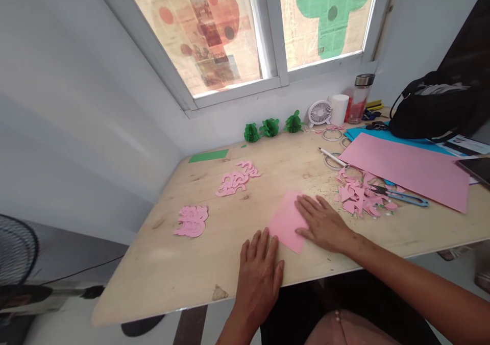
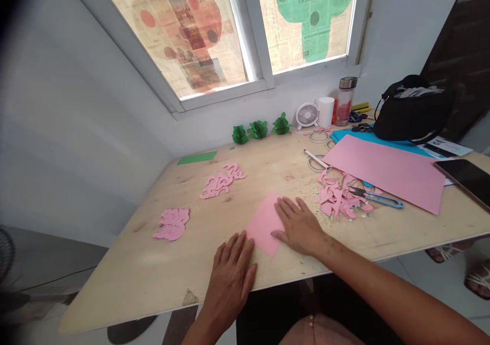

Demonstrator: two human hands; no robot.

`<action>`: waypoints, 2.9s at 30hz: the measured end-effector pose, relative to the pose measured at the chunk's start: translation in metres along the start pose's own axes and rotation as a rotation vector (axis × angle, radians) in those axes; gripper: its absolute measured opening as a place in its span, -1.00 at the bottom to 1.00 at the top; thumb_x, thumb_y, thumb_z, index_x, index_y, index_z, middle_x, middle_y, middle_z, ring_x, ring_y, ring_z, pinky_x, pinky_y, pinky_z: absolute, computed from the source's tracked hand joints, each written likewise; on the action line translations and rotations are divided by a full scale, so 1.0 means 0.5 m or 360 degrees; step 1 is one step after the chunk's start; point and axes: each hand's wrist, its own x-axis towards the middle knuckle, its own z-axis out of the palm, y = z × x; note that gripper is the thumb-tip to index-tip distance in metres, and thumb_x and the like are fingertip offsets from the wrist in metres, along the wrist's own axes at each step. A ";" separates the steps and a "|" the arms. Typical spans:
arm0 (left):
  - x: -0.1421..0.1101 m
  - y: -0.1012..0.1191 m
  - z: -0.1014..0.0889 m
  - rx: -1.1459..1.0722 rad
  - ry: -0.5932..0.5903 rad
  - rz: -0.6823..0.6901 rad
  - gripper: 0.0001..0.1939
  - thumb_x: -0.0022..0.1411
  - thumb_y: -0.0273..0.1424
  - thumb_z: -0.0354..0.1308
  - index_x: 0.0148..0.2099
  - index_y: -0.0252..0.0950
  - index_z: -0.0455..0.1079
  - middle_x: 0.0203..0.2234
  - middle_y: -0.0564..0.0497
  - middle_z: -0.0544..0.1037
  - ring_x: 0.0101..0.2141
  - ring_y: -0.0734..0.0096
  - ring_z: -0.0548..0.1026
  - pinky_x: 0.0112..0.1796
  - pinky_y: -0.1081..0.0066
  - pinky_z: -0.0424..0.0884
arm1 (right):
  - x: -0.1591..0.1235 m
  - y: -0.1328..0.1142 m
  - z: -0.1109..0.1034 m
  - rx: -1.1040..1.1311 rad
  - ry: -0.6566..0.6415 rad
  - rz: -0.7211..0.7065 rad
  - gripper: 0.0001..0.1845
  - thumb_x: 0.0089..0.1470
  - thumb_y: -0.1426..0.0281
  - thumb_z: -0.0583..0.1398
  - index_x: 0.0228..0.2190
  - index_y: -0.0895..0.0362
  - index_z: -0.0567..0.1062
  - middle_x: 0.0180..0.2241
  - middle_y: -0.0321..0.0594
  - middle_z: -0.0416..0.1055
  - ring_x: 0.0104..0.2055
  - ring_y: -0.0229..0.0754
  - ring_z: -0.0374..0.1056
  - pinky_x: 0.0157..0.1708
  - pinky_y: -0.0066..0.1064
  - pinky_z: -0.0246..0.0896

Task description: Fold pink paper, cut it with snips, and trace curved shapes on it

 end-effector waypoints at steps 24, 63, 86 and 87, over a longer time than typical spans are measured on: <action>0.241 0.012 0.090 -0.0094 -0.0180 0.0069 -0.56 0.32 -0.33 -0.12 0.23 -0.09 0.23 0.20 0.00 0.30 0.22 0.03 0.14 0.15 -0.19 -0.01 | 0.006 0.040 0.024 0.0022 0.0113 0.0074 -0.29 0.23 0.02 -0.12 0.20 0.25 0.21 0.24 0.03 0.15 0.29 0.06 0.00 0.24 0.05 -0.23; 0.258 -0.036 0.099 -0.0112 -0.0405 0.0052 -0.47 0.34 -0.14 -0.16 0.31 -0.05 0.05 0.28 -0.02 0.14 0.26 0.05 0.05 0.17 -0.14 -0.04 | 0.040 0.076 -0.032 -0.0204 0.0104 -0.0031 -0.46 0.20 0.09 0.03 0.05 0.17 0.41 0.12 -0.02 0.32 0.23 0.14 0.07 0.23 0.08 -0.29; 0.259 -0.031 0.078 -0.0243 -0.0374 0.0057 -0.48 0.33 -0.29 -0.09 0.31 -0.18 0.07 0.24 -0.12 0.23 0.24 0.10 0.12 0.15 0.01 0.08 | -0.065 0.003 -0.043 0.0064 0.0229 -0.0039 -0.52 0.20 0.16 0.06 0.07 0.12 0.38 0.13 -0.05 0.32 0.17 0.03 0.18 0.19 0.01 -0.13; 0.264 -0.033 0.074 -0.0272 -0.0391 0.0072 -0.49 0.32 -0.31 -0.08 0.30 -0.19 0.08 0.22 -0.12 0.25 0.23 0.11 0.14 0.15 0.02 0.10 | -0.068 -0.001 -0.036 0.0082 0.0225 -0.0041 -0.52 0.20 0.16 0.07 0.08 0.11 0.38 0.14 -0.05 0.30 0.18 0.04 0.17 0.19 0.01 -0.12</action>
